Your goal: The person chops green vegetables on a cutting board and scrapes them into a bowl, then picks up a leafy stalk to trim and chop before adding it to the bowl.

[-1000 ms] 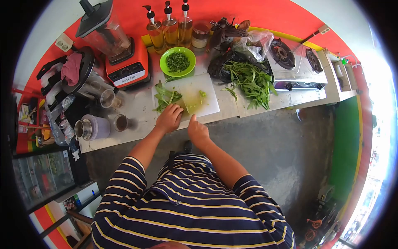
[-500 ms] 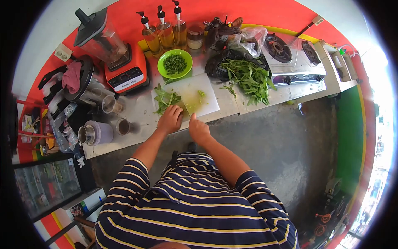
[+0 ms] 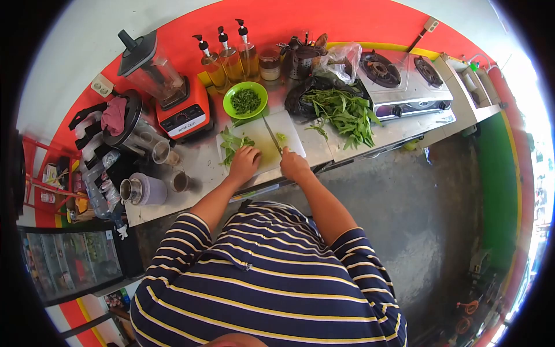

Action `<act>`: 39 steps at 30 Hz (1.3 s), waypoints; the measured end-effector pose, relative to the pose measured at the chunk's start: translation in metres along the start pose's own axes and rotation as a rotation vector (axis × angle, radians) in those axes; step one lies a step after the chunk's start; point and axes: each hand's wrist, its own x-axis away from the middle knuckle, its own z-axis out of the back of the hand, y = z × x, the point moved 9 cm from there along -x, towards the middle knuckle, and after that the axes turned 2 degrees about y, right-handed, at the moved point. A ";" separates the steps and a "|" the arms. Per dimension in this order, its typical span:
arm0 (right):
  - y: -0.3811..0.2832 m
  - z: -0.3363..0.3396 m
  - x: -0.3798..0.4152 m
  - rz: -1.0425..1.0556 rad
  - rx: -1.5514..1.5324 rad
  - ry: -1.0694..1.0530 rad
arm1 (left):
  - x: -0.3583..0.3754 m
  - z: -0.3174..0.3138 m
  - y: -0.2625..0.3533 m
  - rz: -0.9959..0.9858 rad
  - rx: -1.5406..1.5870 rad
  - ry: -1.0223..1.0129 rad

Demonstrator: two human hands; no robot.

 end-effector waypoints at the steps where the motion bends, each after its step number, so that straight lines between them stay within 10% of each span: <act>1: -0.001 0.002 0.000 0.016 -0.017 0.002 | -0.005 -0.003 -0.002 0.027 0.019 0.008; 39: -0.039 -0.033 -0.002 -0.006 0.134 0.060 | 0.003 -0.015 -0.007 0.202 0.218 0.136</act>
